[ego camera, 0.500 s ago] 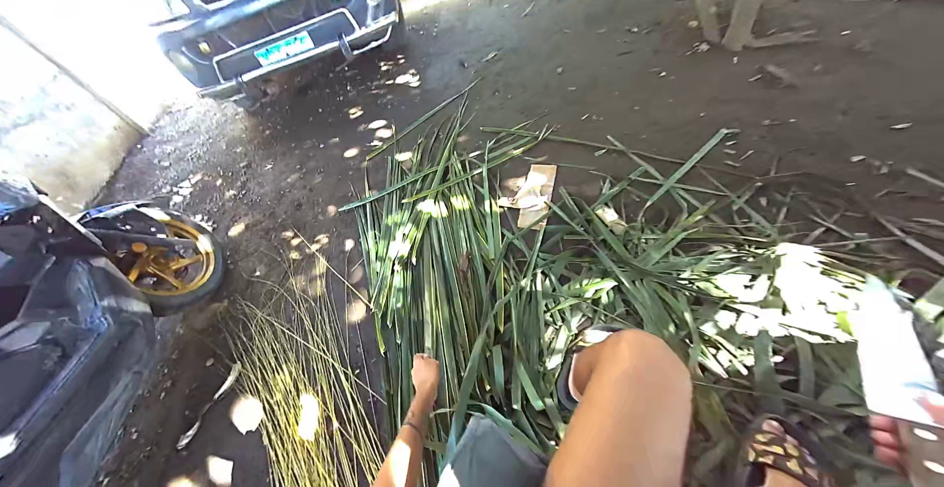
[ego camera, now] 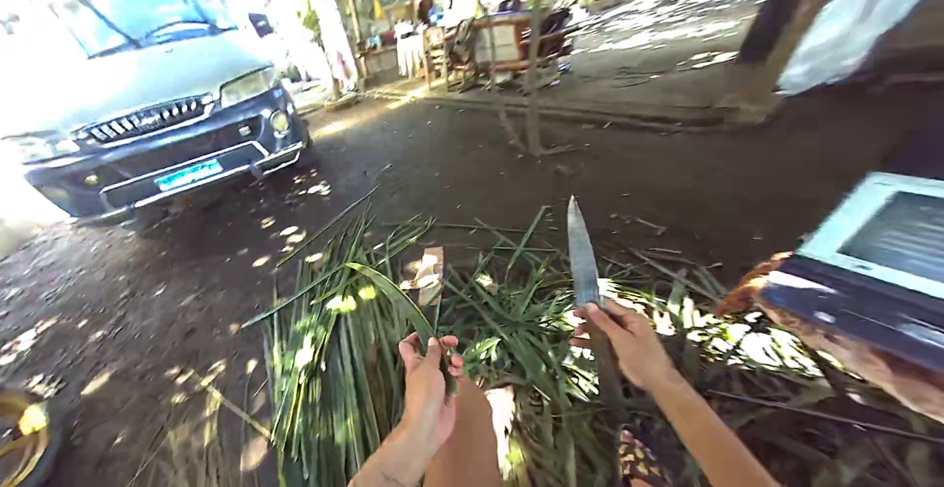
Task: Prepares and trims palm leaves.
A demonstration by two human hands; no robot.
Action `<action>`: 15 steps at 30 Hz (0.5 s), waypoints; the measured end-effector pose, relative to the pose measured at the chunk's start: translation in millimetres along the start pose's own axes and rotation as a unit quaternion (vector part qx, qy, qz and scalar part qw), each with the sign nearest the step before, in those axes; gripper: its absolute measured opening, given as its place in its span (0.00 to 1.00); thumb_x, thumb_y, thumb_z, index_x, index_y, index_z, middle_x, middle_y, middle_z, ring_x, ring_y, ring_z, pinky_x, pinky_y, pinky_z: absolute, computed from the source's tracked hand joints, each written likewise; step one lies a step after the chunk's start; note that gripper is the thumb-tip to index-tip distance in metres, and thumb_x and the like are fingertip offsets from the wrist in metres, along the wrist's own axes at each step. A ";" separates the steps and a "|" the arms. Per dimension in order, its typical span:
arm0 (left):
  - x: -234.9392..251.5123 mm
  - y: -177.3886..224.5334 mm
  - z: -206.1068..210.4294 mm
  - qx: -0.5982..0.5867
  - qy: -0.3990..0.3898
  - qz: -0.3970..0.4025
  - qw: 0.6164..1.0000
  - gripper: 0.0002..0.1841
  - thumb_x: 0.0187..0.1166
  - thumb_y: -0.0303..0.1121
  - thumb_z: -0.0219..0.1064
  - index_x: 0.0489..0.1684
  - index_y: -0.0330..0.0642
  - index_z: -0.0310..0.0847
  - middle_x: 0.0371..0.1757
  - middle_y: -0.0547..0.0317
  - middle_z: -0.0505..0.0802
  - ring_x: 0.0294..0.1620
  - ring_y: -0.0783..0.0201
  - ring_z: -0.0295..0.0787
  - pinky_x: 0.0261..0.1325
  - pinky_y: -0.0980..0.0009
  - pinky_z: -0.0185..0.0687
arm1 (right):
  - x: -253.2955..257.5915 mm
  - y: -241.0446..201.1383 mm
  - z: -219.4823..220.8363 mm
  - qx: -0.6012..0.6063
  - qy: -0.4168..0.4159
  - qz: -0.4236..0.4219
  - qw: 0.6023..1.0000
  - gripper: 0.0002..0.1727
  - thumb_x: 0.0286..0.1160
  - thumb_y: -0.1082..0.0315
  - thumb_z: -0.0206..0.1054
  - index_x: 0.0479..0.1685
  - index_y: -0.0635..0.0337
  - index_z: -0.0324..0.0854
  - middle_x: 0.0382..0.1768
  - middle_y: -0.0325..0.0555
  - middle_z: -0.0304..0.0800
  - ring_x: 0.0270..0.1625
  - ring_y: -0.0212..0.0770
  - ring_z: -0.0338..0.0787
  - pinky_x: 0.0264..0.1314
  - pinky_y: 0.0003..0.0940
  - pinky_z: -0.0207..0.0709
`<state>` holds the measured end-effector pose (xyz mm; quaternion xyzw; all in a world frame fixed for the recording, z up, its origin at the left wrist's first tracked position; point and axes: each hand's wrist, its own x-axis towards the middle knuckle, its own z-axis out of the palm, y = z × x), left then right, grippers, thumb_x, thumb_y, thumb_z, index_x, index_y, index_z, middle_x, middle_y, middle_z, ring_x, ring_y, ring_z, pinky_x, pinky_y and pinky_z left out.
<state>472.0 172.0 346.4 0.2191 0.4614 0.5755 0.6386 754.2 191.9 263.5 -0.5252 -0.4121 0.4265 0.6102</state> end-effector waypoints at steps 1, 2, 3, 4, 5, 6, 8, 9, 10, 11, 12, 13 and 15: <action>0.6 -10.2 17.8 0.013 -0.013 0.022 1.000 0.12 0.96 0.28 0.42 0.72 0.46 0.52 0.37 0.54 0.86 0.18 0.70 0.81 0.22 0.79 0.78 | 0.3 2.0 -4.9 0.002 0.003 0.012 1.000 0.16 0.91 0.67 0.53 0.65 0.68 0.77 0.46 0.48 0.90 0.36 0.40 0.93 0.38 0.39 0.91; 3.3 -21.6 33.0 0.029 -0.026 0.039 0.998 0.14 0.95 0.28 0.42 0.74 0.47 0.52 0.37 0.55 0.85 0.18 0.70 0.80 0.22 0.78 0.79 | -1.8 0.0 -9.7 -0.009 0.005 0.028 1.000 0.17 0.92 0.66 0.52 0.69 0.66 0.76 0.47 0.47 0.90 0.36 0.38 0.91 0.35 0.35 0.88; 7.4 -33.6 46.6 0.049 -0.040 0.049 0.997 0.16 0.96 0.28 0.42 0.78 0.47 0.52 0.37 0.55 0.84 0.18 0.70 0.80 0.22 0.78 0.78 | -5.1 -3.8 -14.7 -0.021 0.007 0.042 0.999 0.19 0.92 0.65 0.52 0.72 0.65 0.75 0.47 0.46 0.89 0.34 0.35 0.89 0.32 0.31 0.85; 12.3 -45.8 59.7 0.071 -0.056 0.051 0.995 0.18 0.96 0.29 0.42 0.81 0.47 0.51 0.37 0.56 0.83 0.19 0.70 0.78 0.21 0.78 0.77 | -8.3 -8.8 -20.1 -0.024 0.010 0.057 0.998 0.20 0.92 0.64 0.53 0.75 0.63 0.74 0.46 0.46 0.89 0.32 0.34 0.88 0.31 0.30 0.83; 17.5 -57.9 73.0 0.088 -0.071 0.047 0.992 0.19 0.96 0.30 0.42 0.82 0.48 0.52 0.37 0.56 0.82 0.18 0.71 0.77 0.20 0.78 0.75 | -10.8 -12.6 -25.8 -0.020 0.015 0.065 0.998 0.20 0.91 0.64 0.56 0.76 0.63 0.74 0.44 0.46 0.89 0.30 0.33 0.87 0.29 0.29 0.82; 22.6 -70.0 85.5 0.102 -0.085 0.038 0.990 0.18 0.97 0.33 0.42 0.82 0.48 0.56 0.36 0.58 0.80 0.18 0.72 0.75 0.18 0.79 0.73 | -12.4 -13.9 -31.3 -0.016 0.021 0.064 0.998 0.21 0.89 0.64 0.59 0.75 0.63 0.75 0.41 0.45 0.89 0.26 0.32 0.85 0.26 0.28 0.81; 30.8 -93.1 107.3 0.130 -0.102 0.014 0.986 0.19 0.97 0.41 0.40 0.81 0.50 0.63 0.33 0.61 0.80 0.17 0.73 0.73 0.17 0.80 0.69 | -14.7 -12.4 -40.7 -0.018 0.025 0.072 0.997 0.23 0.83 0.62 0.67 0.72 0.64 0.75 0.38 0.46 0.90 0.21 0.32 0.83 0.23 0.28 0.79; 34.9 -105.4 115.0 0.146 -0.112 0.008 0.983 0.21 0.97 0.42 0.39 0.81 0.50 0.66 0.33 0.62 0.81 0.16 0.73 0.73 0.17 0.81 0.69 | -15.3 -10.0 -43.5 -0.020 0.029 0.074 0.997 0.23 0.81 0.60 0.70 0.67 0.64 0.76 0.36 0.45 0.91 0.19 0.32 0.82 0.22 0.27 0.79; 39.2 -118.7 120.5 0.162 -0.126 0.011 0.979 0.21 0.97 0.39 0.40 0.81 0.48 0.67 0.33 0.62 0.81 0.17 0.74 0.73 0.17 0.81 0.68 | -15.3 -6.9 -45.5 -0.021 0.034 0.074 0.996 0.23 0.78 0.58 0.72 0.63 0.64 0.79 0.34 0.44 0.91 0.18 0.31 0.82 0.20 0.27 0.79; 43.5 -132.0 123.8 0.182 -0.148 0.017 0.972 0.21 0.97 0.34 0.41 0.83 0.46 0.67 0.35 0.62 0.81 0.18 0.74 0.72 0.17 0.81 0.67 | -15.2 -5.0 -46.4 -0.026 0.039 0.077 0.996 0.23 0.76 0.56 0.75 0.60 0.64 0.81 0.31 0.44 0.90 0.16 0.31 0.81 0.20 0.28 0.79; 47.4 -145.0 126.1 0.202 -0.168 0.023 0.965 0.22 0.95 0.28 0.42 0.84 0.45 0.67 0.36 0.61 0.80 0.19 0.74 0.72 0.18 0.81 0.66 | -14.7 -4.6 -46.4 -0.036 0.043 0.089 0.994 0.24 0.73 0.54 0.77 0.57 0.64 0.83 0.28 0.44 0.89 0.16 0.32 0.80 0.21 0.29 0.79; 50.0 -157.3 127.7 0.221 -0.184 0.027 0.957 0.22 0.93 0.25 0.43 0.83 0.43 0.67 0.36 0.62 0.79 0.20 0.74 0.71 0.19 0.81 0.65 | -12.5 -3.8 -45.7 -0.051 0.046 0.102 0.992 0.25 0.71 0.51 0.78 0.55 0.64 0.84 0.26 0.44 0.87 0.16 0.33 0.80 0.21 0.31 0.79; 52.7 -177.6 128.0 0.245 -0.210 0.034 0.946 0.20 0.91 0.22 0.46 0.78 0.40 0.66 0.36 0.63 0.81 0.21 0.76 0.75 0.22 0.81 0.71 | -5.4 -1.0 -43.4 -0.091 0.041 0.118 0.988 0.26 0.70 0.49 0.79 0.53 0.63 0.86 0.25 0.46 0.87 0.17 0.35 0.81 0.25 0.34 0.81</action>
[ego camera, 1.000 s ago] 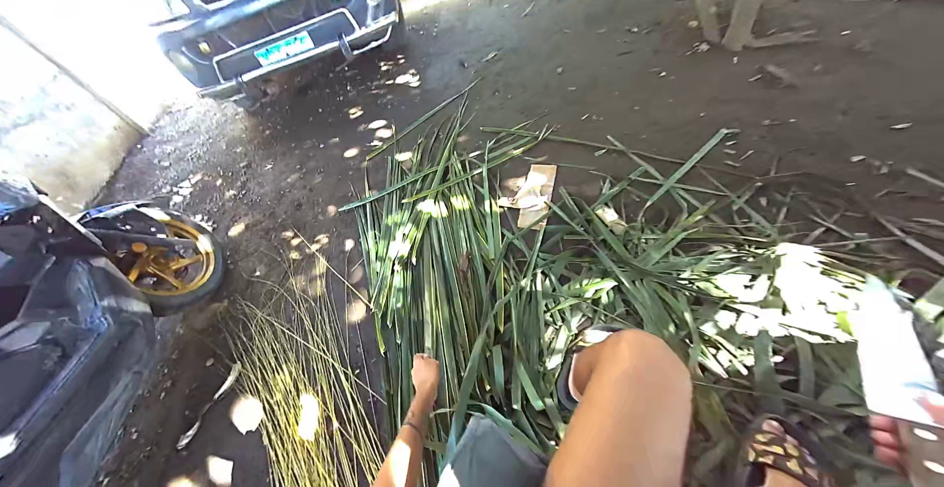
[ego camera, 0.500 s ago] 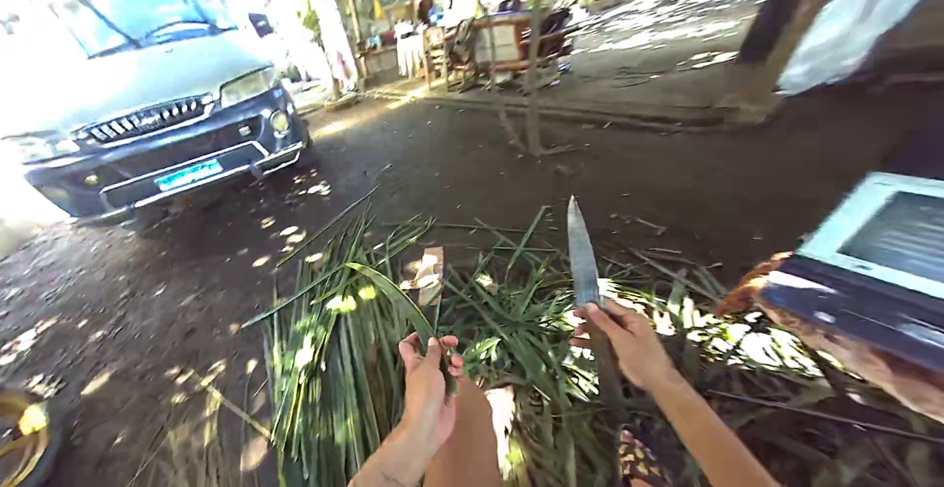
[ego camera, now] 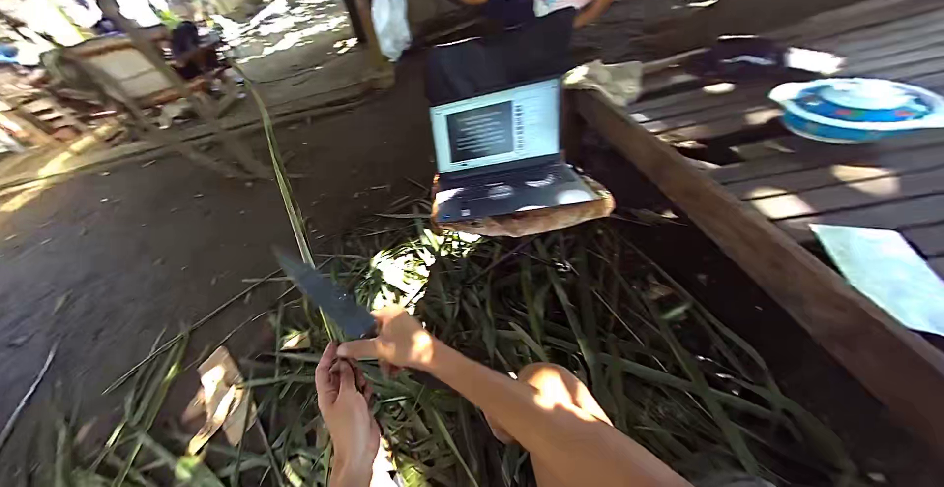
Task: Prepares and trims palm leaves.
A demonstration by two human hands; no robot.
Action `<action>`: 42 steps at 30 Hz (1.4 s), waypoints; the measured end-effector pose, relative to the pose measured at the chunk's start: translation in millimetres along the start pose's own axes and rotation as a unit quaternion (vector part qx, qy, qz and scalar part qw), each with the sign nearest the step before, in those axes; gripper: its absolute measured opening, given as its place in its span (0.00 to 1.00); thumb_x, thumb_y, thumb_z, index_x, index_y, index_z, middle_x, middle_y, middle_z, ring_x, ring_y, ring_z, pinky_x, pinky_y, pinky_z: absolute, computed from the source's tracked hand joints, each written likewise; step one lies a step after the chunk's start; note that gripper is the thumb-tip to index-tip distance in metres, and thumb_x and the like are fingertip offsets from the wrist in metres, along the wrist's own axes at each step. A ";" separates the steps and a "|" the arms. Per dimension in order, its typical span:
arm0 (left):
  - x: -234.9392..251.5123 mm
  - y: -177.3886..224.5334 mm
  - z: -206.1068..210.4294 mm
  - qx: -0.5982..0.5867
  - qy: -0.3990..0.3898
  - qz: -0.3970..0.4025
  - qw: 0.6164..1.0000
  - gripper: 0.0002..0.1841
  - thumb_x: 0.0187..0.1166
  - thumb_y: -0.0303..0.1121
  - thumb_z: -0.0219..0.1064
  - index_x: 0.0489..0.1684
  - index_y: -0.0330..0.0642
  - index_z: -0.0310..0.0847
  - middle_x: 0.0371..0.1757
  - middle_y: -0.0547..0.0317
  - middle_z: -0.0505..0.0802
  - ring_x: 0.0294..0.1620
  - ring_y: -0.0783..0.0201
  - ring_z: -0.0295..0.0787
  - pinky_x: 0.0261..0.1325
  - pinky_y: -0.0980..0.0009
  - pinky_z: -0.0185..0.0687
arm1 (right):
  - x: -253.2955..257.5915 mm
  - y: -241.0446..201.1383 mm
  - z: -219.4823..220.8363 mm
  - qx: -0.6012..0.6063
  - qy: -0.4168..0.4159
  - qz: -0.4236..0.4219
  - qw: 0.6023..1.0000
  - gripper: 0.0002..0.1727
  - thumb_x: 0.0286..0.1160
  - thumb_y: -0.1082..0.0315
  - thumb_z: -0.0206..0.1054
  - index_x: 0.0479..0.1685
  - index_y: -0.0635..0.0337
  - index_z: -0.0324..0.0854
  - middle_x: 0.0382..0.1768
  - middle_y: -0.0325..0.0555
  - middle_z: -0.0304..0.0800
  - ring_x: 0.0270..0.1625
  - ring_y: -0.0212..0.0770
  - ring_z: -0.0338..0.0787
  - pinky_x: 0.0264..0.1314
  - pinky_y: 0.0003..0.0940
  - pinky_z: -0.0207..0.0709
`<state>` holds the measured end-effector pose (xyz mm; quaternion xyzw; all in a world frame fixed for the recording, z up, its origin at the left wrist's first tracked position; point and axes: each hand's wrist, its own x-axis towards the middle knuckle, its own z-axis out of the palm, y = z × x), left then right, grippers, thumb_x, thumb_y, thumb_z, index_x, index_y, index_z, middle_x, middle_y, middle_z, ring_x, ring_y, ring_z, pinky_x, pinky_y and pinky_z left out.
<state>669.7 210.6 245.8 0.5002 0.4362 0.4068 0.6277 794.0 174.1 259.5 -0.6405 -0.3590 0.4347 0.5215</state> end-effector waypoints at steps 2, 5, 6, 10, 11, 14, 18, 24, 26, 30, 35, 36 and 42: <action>1.4 -10.4 5.4 0.016 -0.019 0.003 1.000 0.19 0.90 0.21 0.49 0.77 0.39 0.59 0.40 0.61 0.82 0.24 0.77 0.79 0.26 0.81 0.78 | 12.2 4.5 2.8 -0.035 0.003 -0.009 0.999 0.24 0.70 0.53 0.79 0.51 0.65 0.85 0.28 0.48 0.87 0.20 0.37 0.82 0.29 0.37 0.81; 8.2 -10.4 6.6 0.040 -0.033 -0.006 0.999 0.18 0.90 0.23 0.51 0.77 0.34 0.61 0.41 0.59 0.81 0.25 0.76 0.79 0.27 0.80 0.78 | 28.1 8.5 0.4 -0.046 0.020 -0.025 0.998 0.15 0.68 0.62 0.77 0.42 0.66 0.84 0.26 0.47 0.84 0.21 0.38 0.82 0.30 0.39 0.80; 10.2 -8.5 5.6 0.040 -0.033 -0.022 0.998 0.14 0.91 0.25 0.51 0.71 0.33 0.67 0.38 0.60 0.83 0.24 0.75 0.80 0.27 0.80 0.78 | 30.7 8.4 -0.2 -0.038 0.028 -0.029 0.998 0.14 0.68 0.63 0.77 0.40 0.66 0.84 0.25 0.46 0.84 0.21 0.37 0.81 0.29 0.38 0.80; 2.7 4.0 -3.5 0.035 -0.040 -0.153 0.987 0.11 0.96 0.35 0.47 0.48 0.40 0.72 0.26 0.61 0.86 0.20 0.72 0.83 0.23 0.79 0.82 | 30.0 3.0 2.0 -0.023 0.041 -0.011 0.999 0.13 0.73 0.65 0.75 0.45 0.67 0.84 0.26 0.47 0.85 0.20 0.36 0.82 0.29 0.35 0.80; 0.0 2.8 -8.7 0.030 -0.049 -0.168 0.984 0.12 0.96 0.36 0.46 0.46 0.40 0.71 0.24 0.62 0.84 0.18 0.73 0.81 0.21 0.79 0.80 | 28.7 2.9 4.8 -0.029 0.037 -0.006 0.999 0.13 0.73 0.65 0.74 0.46 0.67 0.84 0.26 0.47 0.85 0.20 0.36 0.83 0.29 0.34 0.81; -2.8 0.8 -25.4 0.013 -0.076 -0.186 0.980 0.18 0.98 0.38 0.39 0.43 0.41 0.72 0.17 0.66 0.77 0.09 0.77 0.66 0.12 0.84 0.64 | 23.2 2.8 14.2 -0.063 0.012 -0.003 0.998 0.18 0.76 0.61 0.74 0.53 0.66 0.83 0.31 0.48 0.86 0.23 0.37 0.84 0.31 0.35 0.81; -4.6 0.8 -44.7 -0.016 -0.010 -0.135 0.991 0.19 0.98 0.37 0.39 0.33 0.45 0.69 0.12 0.73 0.68 0.07 0.80 0.56 0.10 0.85 0.53 | 9.2 14.0 23.3 -0.083 0.013 -0.058 0.995 0.26 0.85 0.46 0.62 0.50 0.65 0.87 0.36 0.52 0.90 0.37 0.45 0.90 0.49 0.49 0.84; 3.1 3.0 -72.5 -0.001 0.040 -0.084 0.996 0.19 0.97 0.36 0.43 0.32 0.40 0.71 0.14 0.71 0.68 0.09 0.79 0.57 0.13 0.83 0.54 | -23.1 35.6 38.7 -0.209 -0.019 -0.129 0.969 0.30 0.93 0.50 0.40 0.61 0.64 0.81 0.31 0.51 0.85 0.35 0.47 0.86 0.43 0.51 0.80; 1.2 5.8 -79.1 0.003 0.040 -0.077 0.996 0.19 0.97 0.35 0.44 0.32 0.40 0.71 0.14 0.71 0.67 0.10 0.78 0.58 0.14 0.82 0.55 | -31.2 36.5 42.1 -0.270 -0.023 -0.151 0.951 0.30 0.93 0.48 0.38 0.62 0.63 0.80 0.29 0.51 0.85 0.33 0.51 0.88 0.40 0.55 0.80; -1.5 15.8 -88.1 0.016 0.027 -0.058 0.998 0.19 0.96 0.34 0.44 0.30 0.40 0.72 0.14 0.70 0.67 0.10 0.78 0.57 0.14 0.83 0.54 | -35.0 38.0 46.0 -0.324 -0.010 -0.184 0.928 0.34 0.92 0.44 0.35 0.54 0.62 0.80 0.20 0.47 0.79 0.25 0.51 0.84 0.29 0.53 0.78; 0.7 22.0 -92.3 0.095 0.014 -0.018 0.995 0.19 0.95 0.35 0.47 0.31 0.39 0.77 0.17 0.69 0.70 0.14 0.76 0.61 0.19 0.79 0.59 | -40.8 25.2 49.9 -0.394 0.018 -0.199 0.897 0.38 0.91 0.42 0.31 0.52 0.61 0.83 0.22 0.51 0.84 0.29 0.57 0.89 0.29 0.58 0.78; 0.8 22.5 -92.6 0.115 0.013 -0.015 0.993 0.20 0.95 0.35 0.46 0.31 0.39 0.77 0.17 0.69 0.71 0.15 0.76 0.62 0.20 0.78 0.60 | -41.2 24.6 50.5 -0.408 0.023 -0.199 0.891 0.39 0.91 0.41 0.30 0.52 0.61 0.84 0.23 0.51 0.85 0.29 0.58 0.90 0.29 0.58 0.78; -2.9 29.6 -92.0 0.168 0.000 -0.018 0.986 0.20 0.96 0.36 0.45 0.35 0.38 0.79 0.20 0.69 0.73 0.18 0.75 0.67 0.26 0.77 0.65 | -40.0 32.1 53.7 -0.372 0.033 -0.212 0.903 0.43 0.90 0.38 0.27 0.47 0.63 0.82 0.16 0.44 0.75 0.20 0.48 0.82 0.23 0.49 0.74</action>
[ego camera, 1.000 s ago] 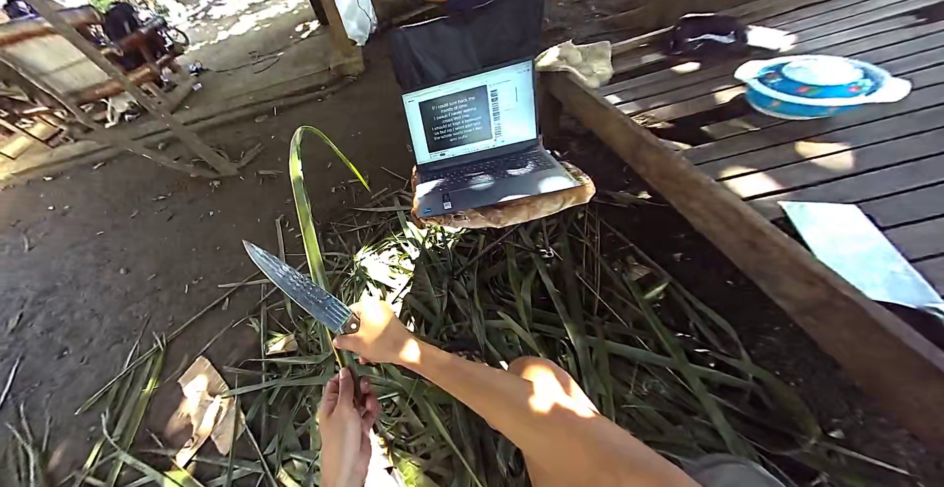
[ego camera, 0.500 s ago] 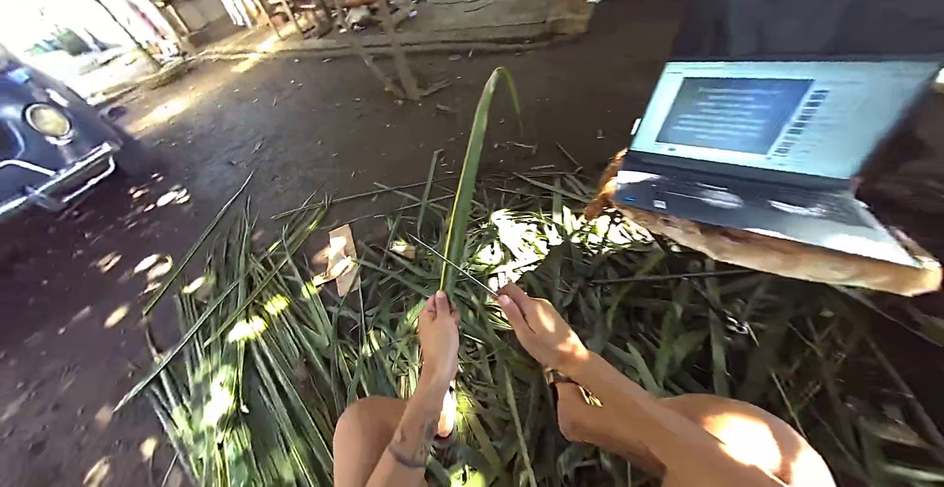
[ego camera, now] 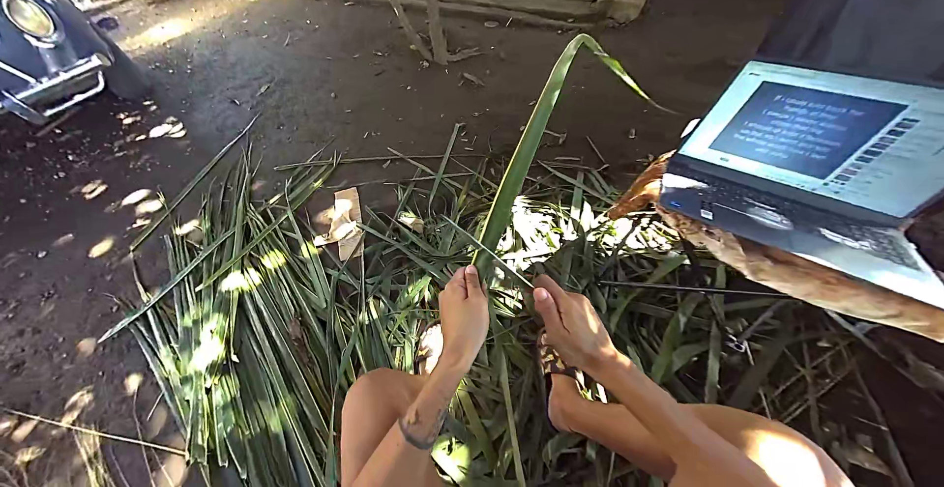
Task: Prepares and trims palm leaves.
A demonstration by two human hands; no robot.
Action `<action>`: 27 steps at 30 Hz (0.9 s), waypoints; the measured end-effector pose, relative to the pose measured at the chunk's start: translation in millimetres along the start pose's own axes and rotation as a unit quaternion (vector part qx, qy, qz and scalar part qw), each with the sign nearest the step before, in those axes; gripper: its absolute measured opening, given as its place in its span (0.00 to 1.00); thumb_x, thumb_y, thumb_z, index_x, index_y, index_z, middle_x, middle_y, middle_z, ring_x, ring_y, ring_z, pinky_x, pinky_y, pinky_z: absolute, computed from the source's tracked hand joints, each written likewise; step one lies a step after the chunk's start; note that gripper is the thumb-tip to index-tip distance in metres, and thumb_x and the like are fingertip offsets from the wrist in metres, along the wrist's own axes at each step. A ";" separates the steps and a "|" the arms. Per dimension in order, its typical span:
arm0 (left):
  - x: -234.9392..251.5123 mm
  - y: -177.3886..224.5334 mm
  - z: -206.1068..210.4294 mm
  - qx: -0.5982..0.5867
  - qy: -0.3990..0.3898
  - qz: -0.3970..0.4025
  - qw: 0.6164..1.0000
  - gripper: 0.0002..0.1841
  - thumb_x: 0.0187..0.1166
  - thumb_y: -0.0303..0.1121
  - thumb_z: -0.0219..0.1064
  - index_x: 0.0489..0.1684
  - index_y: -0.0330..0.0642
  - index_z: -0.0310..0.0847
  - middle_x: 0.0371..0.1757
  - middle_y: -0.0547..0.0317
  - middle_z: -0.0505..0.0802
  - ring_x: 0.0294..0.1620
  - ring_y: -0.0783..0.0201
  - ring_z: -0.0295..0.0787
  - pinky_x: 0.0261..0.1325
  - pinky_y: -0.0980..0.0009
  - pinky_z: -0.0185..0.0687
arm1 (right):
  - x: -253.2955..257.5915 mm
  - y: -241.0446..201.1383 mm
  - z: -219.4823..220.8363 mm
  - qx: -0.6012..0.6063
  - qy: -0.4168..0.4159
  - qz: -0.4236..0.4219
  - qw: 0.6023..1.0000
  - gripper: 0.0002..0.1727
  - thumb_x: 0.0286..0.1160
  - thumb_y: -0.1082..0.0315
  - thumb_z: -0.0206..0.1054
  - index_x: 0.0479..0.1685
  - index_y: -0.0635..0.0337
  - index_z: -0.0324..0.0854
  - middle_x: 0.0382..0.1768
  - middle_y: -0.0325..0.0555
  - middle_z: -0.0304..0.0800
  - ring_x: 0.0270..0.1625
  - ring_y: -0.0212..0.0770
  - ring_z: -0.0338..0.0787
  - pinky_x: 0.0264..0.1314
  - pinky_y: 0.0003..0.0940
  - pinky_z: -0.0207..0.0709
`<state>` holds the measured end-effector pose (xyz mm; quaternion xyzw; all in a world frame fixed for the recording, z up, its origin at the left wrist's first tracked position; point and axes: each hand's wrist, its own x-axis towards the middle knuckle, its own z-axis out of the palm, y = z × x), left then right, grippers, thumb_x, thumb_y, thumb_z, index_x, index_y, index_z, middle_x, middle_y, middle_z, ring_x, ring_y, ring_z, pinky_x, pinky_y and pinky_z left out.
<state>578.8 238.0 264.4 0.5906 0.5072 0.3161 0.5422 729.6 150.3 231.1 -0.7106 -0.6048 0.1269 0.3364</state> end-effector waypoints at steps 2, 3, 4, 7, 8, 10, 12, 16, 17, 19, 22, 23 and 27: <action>-1.4 0.7 1.1 -0.004 -0.001 0.004 1.000 0.20 0.96 0.36 0.45 0.36 0.38 0.79 0.20 0.68 0.74 0.18 0.75 0.68 0.25 0.77 0.66 | -1.6 0.4 0.7 -0.001 0.018 -0.015 1.000 0.44 0.90 0.35 0.26 0.43 0.62 0.81 0.15 0.42 0.73 0.18 0.45 0.80 0.20 0.45 0.72; -1.8 0.7 1.4 -0.007 -0.002 0.005 1.000 0.20 0.96 0.36 0.45 0.36 0.38 0.79 0.20 0.69 0.73 0.18 0.75 0.68 0.26 0.77 0.66 | -2.4 0.3 0.6 -0.004 0.022 -0.020 1.000 0.44 0.90 0.35 0.26 0.43 0.63 0.82 0.15 0.42 0.73 0.18 0.45 0.79 0.20 0.45 0.72; -2.0 0.7 1.8 -0.012 -0.002 0.003 1.000 0.20 0.96 0.36 0.45 0.36 0.38 0.78 0.20 0.69 0.73 0.18 0.75 0.67 0.26 0.77 0.66 | -3.0 0.4 1.1 -0.009 0.023 -0.021 0.999 0.44 0.90 0.35 0.26 0.43 0.62 0.82 0.15 0.43 0.73 0.18 0.45 0.80 0.20 0.45 0.72; -2.4 1.0 2.7 -0.003 -0.006 -0.010 1.000 0.20 0.96 0.37 0.44 0.35 0.38 0.78 0.20 0.68 0.72 0.18 0.74 0.67 0.26 0.77 0.66 | -3.3 -2.4 1.9 -0.042 0.028 -0.026 0.998 0.44 0.91 0.37 0.26 0.43 0.63 0.82 0.15 0.46 0.76 0.18 0.49 0.83 0.19 0.48 0.73; -3.1 1.0 3.2 0.017 -0.012 -0.013 1.000 0.21 0.96 0.38 0.44 0.35 0.39 0.78 0.21 0.68 0.73 0.19 0.74 0.68 0.27 0.76 0.67 | -3.1 -4.6 2.0 -0.054 0.028 -0.026 0.998 0.43 0.91 0.39 0.26 0.42 0.63 0.82 0.15 0.47 0.77 0.19 0.50 0.83 0.19 0.49 0.73; -6.0 0.7 5.7 0.061 -0.032 -0.016 0.997 0.21 0.97 0.38 0.42 0.37 0.38 0.79 0.23 0.66 0.75 0.23 0.72 0.71 0.31 0.73 0.70 | -1.7 -9.3 2.5 -0.072 0.029 -0.030 0.997 0.41 0.92 0.42 0.27 0.43 0.64 0.83 0.16 0.49 0.79 0.20 0.54 0.85 0.20 0.50 0.75; -10.7 -0.4 10.9 0.077 -0.051 -0.024 0.995 0.22 0.97 0.38 0.42 0.41 0.36 0.80 0.25 0.64 0.77 0.26 0.70 0.74 0.35 0.70 0.73 | 0.4 -12.7 4.8 -0.084 0.042 -0.043 0.995 0.41 0.92 0.43 0.28 0.43 0.64 0.83 0.16 0.50 0.79 0.20 0.54 0.86 0.20 0.50 0.74; -16.4 -3.9 19.5 -0.005 -0.068 -0.068 0.995 0.22 0.97 0.38 0.41 0.37 0.38 0.77 0.21 0.66 0.72 0.19 0.71 0.67 0.26 0.73 0.67 | 1.7 -11.6 7.9 -0.079 0.055 -0.063 0.993 0.41 0.92 0.43 0.27 0.42 0.66 0.83 0.18 0.53 0.82 0.21 0.56 0.87 0.20 0.51 0.75; -17.1 -4.2 19.6 -0.053 -0.068 -0.082 0.993 0.21 0.97 0.39 0.41 0.35 0.38 0.74 0.19 0.68 0.70 0.15 0.73 0.63 0.22 0.76 0.63 | 1.3 -9.0 8.0 -0.078 0.053 -0.066 0.993 0.42 0.92 0.43 0.27 0.42 0.66 0.83 0.18 0.53 0.82 0.21 0.56 0.87 0.21 0.52 0.75; -17.6 -1.5 17.0 -0.148 -0.059 -0.102 0.982 0.20 0.97 0.38 0.41 0.32 0.41 0.70 0.16 0.70 0.68 0.11 0.77 0.58 0.15 0.81 0.56 | 0.7 -1.9 8.1 -0.077 0.046 -0.065 0.994 0.42 0.92 0.42 0.27 0.40 0.65 0.82 0.17 0.52 0.80 0.21 0.56 0.87 0.20 0.52 0.75; -17.8 -2.4 12.9 -0.195 -0.046 -0.111 0.973 0.20 0.97 0.37 0.40 0.30 0.42 0.68 0.14 0.70 0.67 0.09 0.78 0.57 0.13 0.83 0.54 | -2.6 7.0 12.9 -0.062 0.045 -0.057 0.995 0.42 0.92 0.40 0.27 0.39 0.65 0.82 0.15 0.51 0.78 0.19 0.56 0.85 0.19 0.53 0.74; -18.8 -3.7 14.2 -0.194 -0.046 -0.108 0.974 0.20 0.97 0.37 0.40 0.30 0.42 0.68 0.15 0.70 0.68 0.10 0.78 0.57 0.13 0.83 0.55 | -2.8 7.0 13.2 -0.061 0.047 -0.056 0.995 0.43 0.92 0.40 0.27 0.39 0.65 0.82 0.15 0.51 0.78 0.19 0.56 0.85 0.19 0.53 0.74; -27.2 -7.5 25.5 -0.178 -0.070 -0.103 0.976 0.21 0.97 0.37 0.39 0.29 0.42 0.68 0.15 0.70 0.68 0.10 0.78 0.58 0.15 0.83 0.56 | -2.4 -0.7 12.9 -0.054 0.052 -0.055 0.996 0.42 0.92 0.41 0.26 0.37 0.64 0.81 0.14 0.49 0.76 0.19 0.53 0.84 0.18 0.50 0.73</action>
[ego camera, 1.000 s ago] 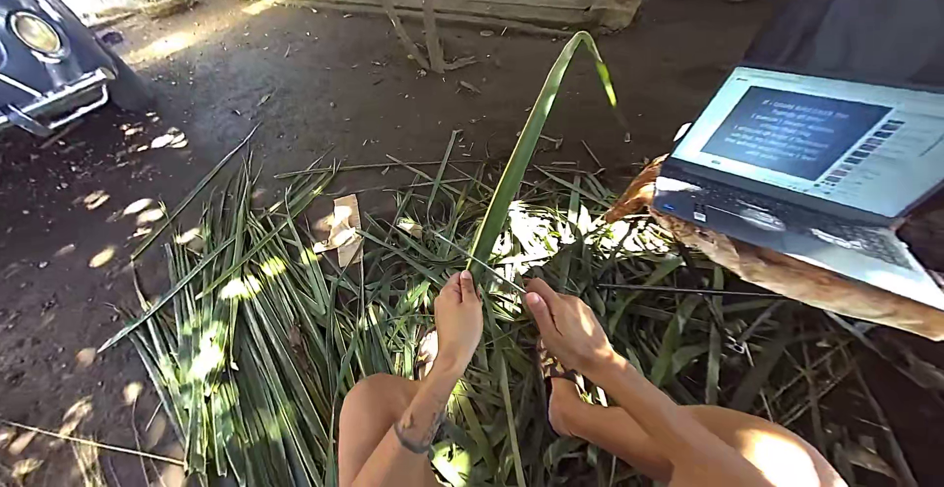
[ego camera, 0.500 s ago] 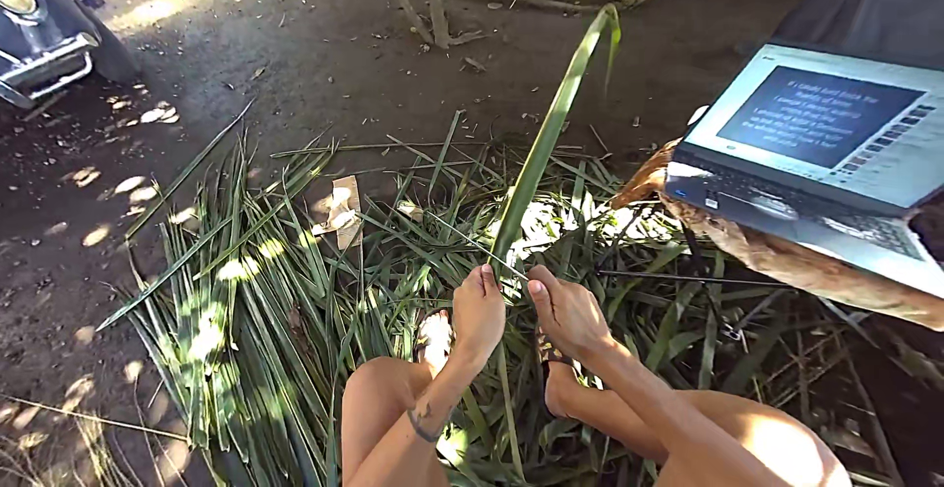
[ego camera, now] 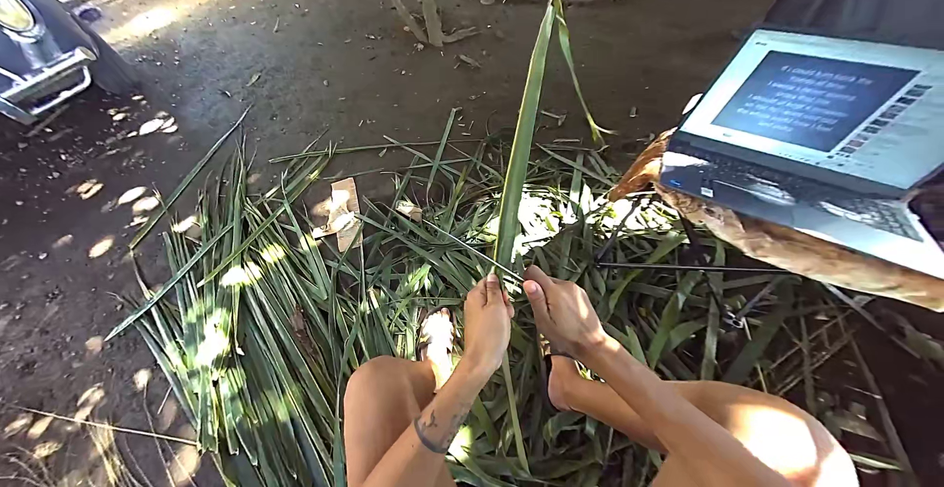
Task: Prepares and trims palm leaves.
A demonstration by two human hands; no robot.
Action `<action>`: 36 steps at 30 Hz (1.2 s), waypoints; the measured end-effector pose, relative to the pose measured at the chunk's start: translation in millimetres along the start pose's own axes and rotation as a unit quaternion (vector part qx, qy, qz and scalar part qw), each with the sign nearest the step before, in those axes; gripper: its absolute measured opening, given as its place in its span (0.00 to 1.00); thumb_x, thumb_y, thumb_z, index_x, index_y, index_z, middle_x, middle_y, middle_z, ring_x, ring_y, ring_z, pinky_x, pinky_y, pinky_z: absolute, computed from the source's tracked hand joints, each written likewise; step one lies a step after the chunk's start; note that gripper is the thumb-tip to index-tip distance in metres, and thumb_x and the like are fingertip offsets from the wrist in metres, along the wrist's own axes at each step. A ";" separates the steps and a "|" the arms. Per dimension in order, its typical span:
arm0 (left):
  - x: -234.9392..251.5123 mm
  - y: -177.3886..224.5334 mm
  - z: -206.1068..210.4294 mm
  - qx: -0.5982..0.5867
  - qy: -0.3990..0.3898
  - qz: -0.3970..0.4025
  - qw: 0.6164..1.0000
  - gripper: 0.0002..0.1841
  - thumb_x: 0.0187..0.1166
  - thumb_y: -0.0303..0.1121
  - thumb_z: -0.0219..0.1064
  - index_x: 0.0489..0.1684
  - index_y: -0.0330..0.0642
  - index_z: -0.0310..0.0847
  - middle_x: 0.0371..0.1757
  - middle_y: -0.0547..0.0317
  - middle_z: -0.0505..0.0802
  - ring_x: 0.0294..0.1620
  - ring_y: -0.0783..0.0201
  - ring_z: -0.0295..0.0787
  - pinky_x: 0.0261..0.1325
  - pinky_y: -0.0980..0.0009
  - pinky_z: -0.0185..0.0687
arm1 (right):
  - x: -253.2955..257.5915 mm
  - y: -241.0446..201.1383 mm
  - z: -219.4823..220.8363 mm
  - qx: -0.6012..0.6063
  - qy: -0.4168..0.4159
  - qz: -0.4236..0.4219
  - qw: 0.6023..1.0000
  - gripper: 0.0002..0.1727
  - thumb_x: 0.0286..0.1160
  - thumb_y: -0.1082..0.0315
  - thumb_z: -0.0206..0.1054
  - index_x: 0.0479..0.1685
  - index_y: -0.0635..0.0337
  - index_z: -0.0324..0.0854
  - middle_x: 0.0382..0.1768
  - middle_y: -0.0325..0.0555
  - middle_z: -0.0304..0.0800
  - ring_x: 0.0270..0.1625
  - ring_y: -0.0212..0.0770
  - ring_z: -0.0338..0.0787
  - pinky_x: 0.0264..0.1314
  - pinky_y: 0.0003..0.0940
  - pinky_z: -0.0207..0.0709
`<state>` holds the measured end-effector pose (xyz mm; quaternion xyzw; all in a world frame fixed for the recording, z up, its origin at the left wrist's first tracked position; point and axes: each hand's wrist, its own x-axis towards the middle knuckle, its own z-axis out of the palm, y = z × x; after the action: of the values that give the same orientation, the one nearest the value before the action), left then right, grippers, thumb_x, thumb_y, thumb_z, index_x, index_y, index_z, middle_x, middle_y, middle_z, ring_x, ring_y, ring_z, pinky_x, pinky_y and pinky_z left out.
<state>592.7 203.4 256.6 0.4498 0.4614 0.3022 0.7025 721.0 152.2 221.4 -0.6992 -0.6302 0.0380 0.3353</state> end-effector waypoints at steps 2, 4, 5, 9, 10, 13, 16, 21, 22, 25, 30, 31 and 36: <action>-3.8 2.2 2.9 -0.042 -0.009 -0.024 0.999 0.21 0.98 0.37 0.38 0.29 0.43 0.67 0.14 0.71 0.67 0.09 0.79 0.57 0.13 0.84 0.54 | 0.0 0.2 -0.5 0.011 -0.006 -0.003 1.000 0.43 0.92 0.40 0.26 0.38 0.64 0.81 0.15 0.49 0.76 0.19 0.52 0.84 0.19 0.49 0.73; -7.1 7.9 0.6 -0.111 -0.035 -0.065 0.991 0.22 0.98 0.38 0.36 0.28 0.46 0.65 0.12 0.73 0.67 0.08 0.81 0.55 0.11 0.86 0.51 | -0.4 5.0 1.3 0.021 0.003 -0.015 1.000 0.44 0.92 0.38 0.25 0.37 0.64 0.81 0.15 0.48 0.76 0.19 0.50 0.83 0.19 0.47 0.73; -8.2 10.4 -1.8 -0.146 -0.052 -0.087 0.984 0.22 0.98 0.39 0.35 0.28 0.47 0.64 0.12 0.73 0.66 0.07 0.81 0.54 0.11 0.86 0.50 | -0.9 8.3 2.2 0.024 0.009 -0.025 0.999 0.44 0.92 0.38 0.25 0.36 0.63 0.80 0.15 0.47 0.75 0.19 0.49 0.83 0.19 0.46 0.73; -8.1 20.9 -16.2 -0.268 -0.123 -0.160 0.942 0.25 0.97 0.39 0.29 0.23 0.52 0.64 0.09 0.76 0.65 0.05 0.82 0.56 0.09 0.88 0.52 | -2.2 16.1 -2.0 0.020 0.008 -0.042 0.999 0.45 0.91 0.38 0.24 0.35 0.64 0.81 0.15 0.49 0.77 0.19 0.50 0.84 0.19 0.48 0.73; -6.7 22.4 -21.6 -0.298 -0.149 -0.179 0.926 0.26 0.95 0.39 0.28 0.20 0.53 0.64 0.07 0.76 0.65 0.04 0.83 0.57 0.08 0.89 0.54 | -3.9 17.6 -3.0 0.014 0.009 -0.046 0.999 0.45 0.91 0.38 0.24 0.36 0.65 0.81 0.16 0.50 0.78 0.20 0.52 0.85 0.19 0.49 0.74; -0.6 23.5 -35.9 -0.370 -0.241 -0.240 0.864 0.29 0.92 0.40 0.28 0.15 0.54 0.68 0.06 0.75 0.69 0.03 0.82 0.63 0.08 0.88 0.60 | -7.5 17.9 -4.4 -0.011 0.038 -0.071 0.997 0.44 0.92 0.40 0.26 0.36 0.64 0.83 0.19 0.51 0.83 0.22 0.51 0.87 0.19 0.48 0.75; 2.7 21.4 -42.5 -0.406 -0.302 -0.262 0.822 0.28 0.89 0.39 0.31 0.15 0.52 0.71 0.08 0.74 0.72 0.05 0.81 0.67 0.09 0.87 0.64 | -8.8 11.7 -8.3 -0.036 0.054 -0.084 0.994 0.43 0.92 0.39 0.25 0.38 0.62 0.81 0.21 0.50 0.83 0.22 0.49 0.87 0.19 0.45 0.75; -0.7 24.4 -42.8 -0.363 -0.292 -0.228 0.855 0.31 0.88 0.41 0.27 0.11 0.55 0.69 0.07 0.74 0.70 0.05 0.81 0.64 0.10 0.86 0.60 | -16.0 -6.9 -14.6 -0.100 0.070 -0.073 0.990 0.43 0.91 0.38 0.25 0.40 0.62 0.81 0.24 0.50 0.85 0.24 0.50 0.88 0.20 0.45 0.75; -1.6 24.1 -42.2 -0.360 -0.283 -0.223 0.860 0.32 0.88 0.42 0.25 0.10 0.55 0.69 0.07 0.75 0.70 0.05 0.81 0.63 0.09 0.86 0.59 | -17.5 -8.8 -14.3 -0.108 0.072 -0.071 0.989 0.43 0.91 0.39 0.25 0.40 0.62 0.81 0.25 0.50 0.85 0.25 0.50 0.88 0.21 0.45 0.76; -4.6 24.1 -41.5 -0.348 -0.258 -0.226 0.872 0.34 0.89 0.43 0.23 0.07 0.56 0.66 0.06 0.75 0.68 0.04 0.81 0.62 0.09 0.86 0.57 | -20.3 -9.2 -12.3 -0.120 0.077 -0.068 0.987 0.42 0.92 0.39 0.25 0.39 0.60 0.81 0.27 0.49 0.86 0.28 0.50 0.89 0.23 0.44 0.77; -4.1 23.1 -44.4 -0.349 -0.262 -0.253 0.864 0.33 0.89 0.41 0.26 0.07 0.54 0.68 0.06 0.74 0.69 0.04 0.80 0.64 0.09 0.85 0.59 | -16.1 3.3 -16.3 -0.110 0.060 -0.080 0.989 0.40 0.91 0.39 0.27 0.37 0.59 0.81 0.25 0.48 0.85 0.26 0.49 0.88 0.22 0.45 0.77; -2.8 22.6 -44.8 -0.352 -0.264 -0.253 0.861 0.33 0.89 0.41 0.26 0.07 0.54 0.68 0.06 0.74 0.69 0.04 0.80 0.64 0.09 0.85 0.60 | -16.1 3.5 -15.4 -0.109 0.059 -0.078 0.989 0.40 0.91 0.39 0.27 0.38 0.59 0.80 0.25 0.48 0.85 0.25 0.49 0.88 0.22 0.45 0.77; -2.5 25.2 -48.3 -0.380 -0.272 -0.276 0.840 0.33 0.88 0.44 0.26 0.08 0.52 0.69 0.05 0.73 0.70 0.03 0.79 0.66 0.08 0.84 0.62 | -26.0 -11.4 -14.2 -0.058 0.032 -0.038 0.997 0.40 0.92 0.40 0.28 0.42 0.62 0.80 0.26 0.47 0.83 0.27 0.47 0.87 0.25 0.44 0.78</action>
<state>547.0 228.7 272.4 0.0660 0.2054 0.1127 0.9699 712.7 122.4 228.7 -0.6937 -0.6467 -0.0334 0.3152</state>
